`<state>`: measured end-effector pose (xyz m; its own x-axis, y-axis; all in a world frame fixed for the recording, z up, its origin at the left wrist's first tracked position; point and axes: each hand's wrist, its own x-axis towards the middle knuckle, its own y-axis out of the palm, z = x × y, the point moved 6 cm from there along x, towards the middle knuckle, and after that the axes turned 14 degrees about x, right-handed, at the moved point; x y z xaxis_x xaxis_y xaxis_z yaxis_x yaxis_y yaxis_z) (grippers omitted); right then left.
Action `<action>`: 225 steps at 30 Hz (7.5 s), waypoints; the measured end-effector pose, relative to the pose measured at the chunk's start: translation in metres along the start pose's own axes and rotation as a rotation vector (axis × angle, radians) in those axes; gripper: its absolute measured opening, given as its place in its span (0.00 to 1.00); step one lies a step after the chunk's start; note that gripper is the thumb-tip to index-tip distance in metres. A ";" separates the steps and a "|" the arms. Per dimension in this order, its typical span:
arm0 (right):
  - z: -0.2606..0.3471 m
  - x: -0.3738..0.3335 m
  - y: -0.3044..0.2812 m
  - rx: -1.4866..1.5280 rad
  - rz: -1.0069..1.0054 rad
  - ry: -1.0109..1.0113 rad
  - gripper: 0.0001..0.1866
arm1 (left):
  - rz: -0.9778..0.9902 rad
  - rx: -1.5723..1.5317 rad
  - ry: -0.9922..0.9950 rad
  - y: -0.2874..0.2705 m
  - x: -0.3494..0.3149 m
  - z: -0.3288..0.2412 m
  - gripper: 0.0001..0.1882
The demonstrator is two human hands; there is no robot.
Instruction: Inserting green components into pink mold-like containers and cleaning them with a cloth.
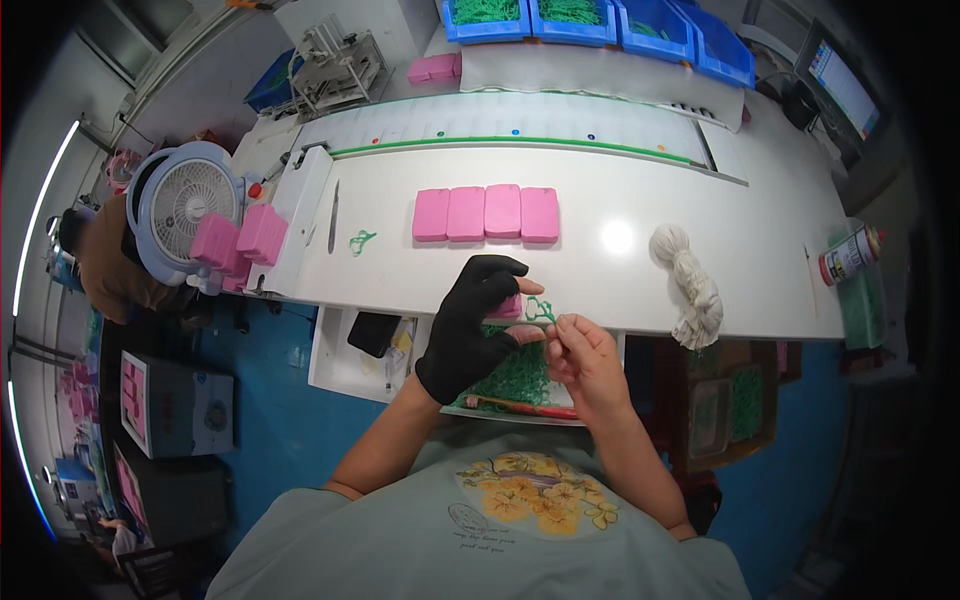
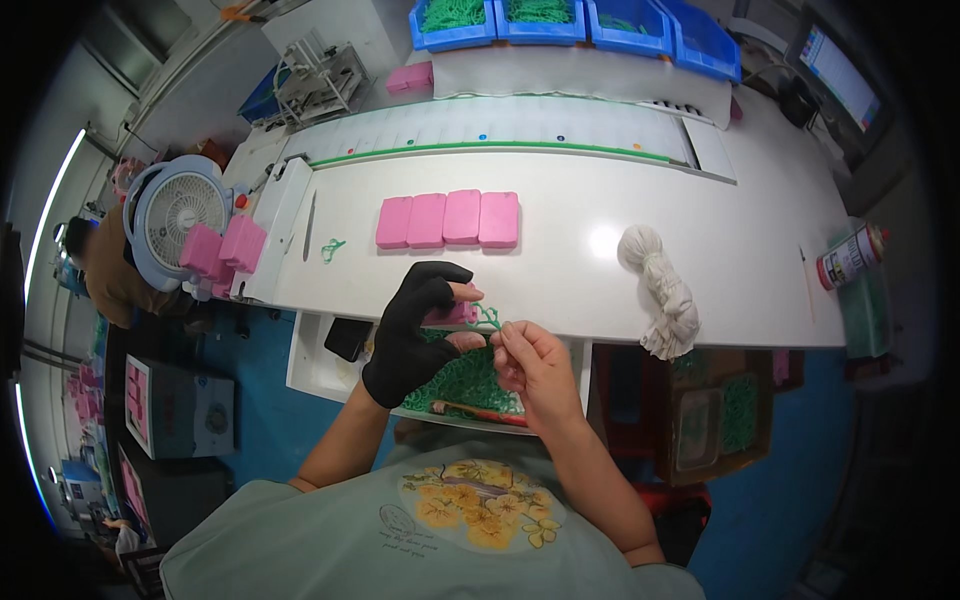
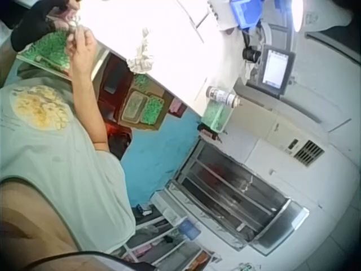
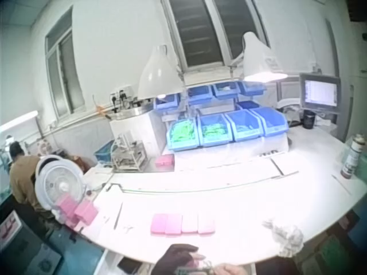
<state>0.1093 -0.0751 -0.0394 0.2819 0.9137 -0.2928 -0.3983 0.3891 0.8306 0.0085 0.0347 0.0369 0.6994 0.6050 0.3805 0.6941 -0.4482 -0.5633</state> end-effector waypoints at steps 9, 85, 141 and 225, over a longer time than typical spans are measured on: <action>0.005 -0.003 0.001 -0.082 -0.012 -0.007 0.11 | 0.102 -0.015 -0.018 0.007 -0.002 0.005 0.12; 0.068 -0.069 -0.012 -0.969 -0.056 -0.624 0.04 | 0.050 0.176 0.016 -0.024 0.000 0.009 0.18; 0.106 -0.046 0.053 -1.298 0.067 -1.192 0.22 | 0.014 0.139 -0.042 0.009 0.002 0.075 0.32; 0.029 0.008 0.024 -0.242 0.108 -0.267 0.16 | 0.114 -0.741 -0.206 0.046 -0.015 0.032 0.20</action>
<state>0.1274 -0.0622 -0.0083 0.4317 0.9007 -0.0496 -0.6237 0.3377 0.7050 0.0247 0.0262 -0.0178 0.7782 0.6062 0.1642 0.6031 -0.7942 0.0739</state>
